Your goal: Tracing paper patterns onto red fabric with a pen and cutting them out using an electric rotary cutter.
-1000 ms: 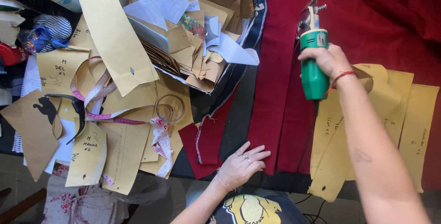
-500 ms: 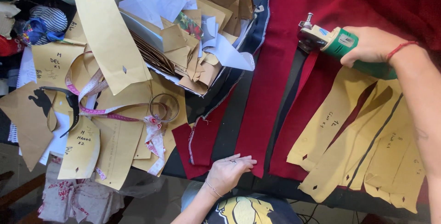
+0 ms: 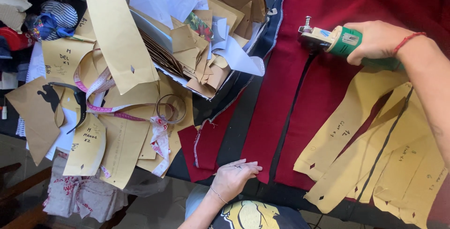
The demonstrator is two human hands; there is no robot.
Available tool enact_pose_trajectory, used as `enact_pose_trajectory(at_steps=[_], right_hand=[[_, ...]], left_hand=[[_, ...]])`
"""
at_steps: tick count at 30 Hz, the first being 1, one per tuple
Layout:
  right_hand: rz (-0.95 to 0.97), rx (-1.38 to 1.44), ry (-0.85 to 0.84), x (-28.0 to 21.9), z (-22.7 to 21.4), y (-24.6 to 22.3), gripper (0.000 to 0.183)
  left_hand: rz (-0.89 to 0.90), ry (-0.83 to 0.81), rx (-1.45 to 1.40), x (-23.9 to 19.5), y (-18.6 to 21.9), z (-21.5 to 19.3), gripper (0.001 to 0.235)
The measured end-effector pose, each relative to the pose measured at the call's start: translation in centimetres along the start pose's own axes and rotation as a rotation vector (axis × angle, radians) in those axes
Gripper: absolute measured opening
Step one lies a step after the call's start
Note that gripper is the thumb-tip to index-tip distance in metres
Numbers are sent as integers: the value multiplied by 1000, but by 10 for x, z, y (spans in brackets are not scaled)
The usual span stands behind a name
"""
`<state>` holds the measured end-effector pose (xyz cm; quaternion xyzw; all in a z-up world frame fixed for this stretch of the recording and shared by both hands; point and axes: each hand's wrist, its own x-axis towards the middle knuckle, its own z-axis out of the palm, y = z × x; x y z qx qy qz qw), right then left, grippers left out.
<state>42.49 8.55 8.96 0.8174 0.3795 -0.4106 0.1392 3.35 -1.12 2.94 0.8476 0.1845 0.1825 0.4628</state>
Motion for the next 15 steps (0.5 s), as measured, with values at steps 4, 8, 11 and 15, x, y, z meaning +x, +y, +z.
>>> enact_pose_trajectory(at_steps=[4, 8, 11, 15], right_hand=[[3, 26, -24, 0, -3, -17, 39], [-63, -63, 12, 15, 2, -19, 42], [-90, -57, 24, 15, 3, -29, 43], [-73, -57, 8, 10, 3, -45, 45]], left_hand=[[13, 12, 39, 0, -1, 0, 6], [9, 22, 41, 0, -1, 1, 7], [-24, 20, 13, 0, 0, 1, 9], [-27, 12, 57, -3, 2, 3, 7]])
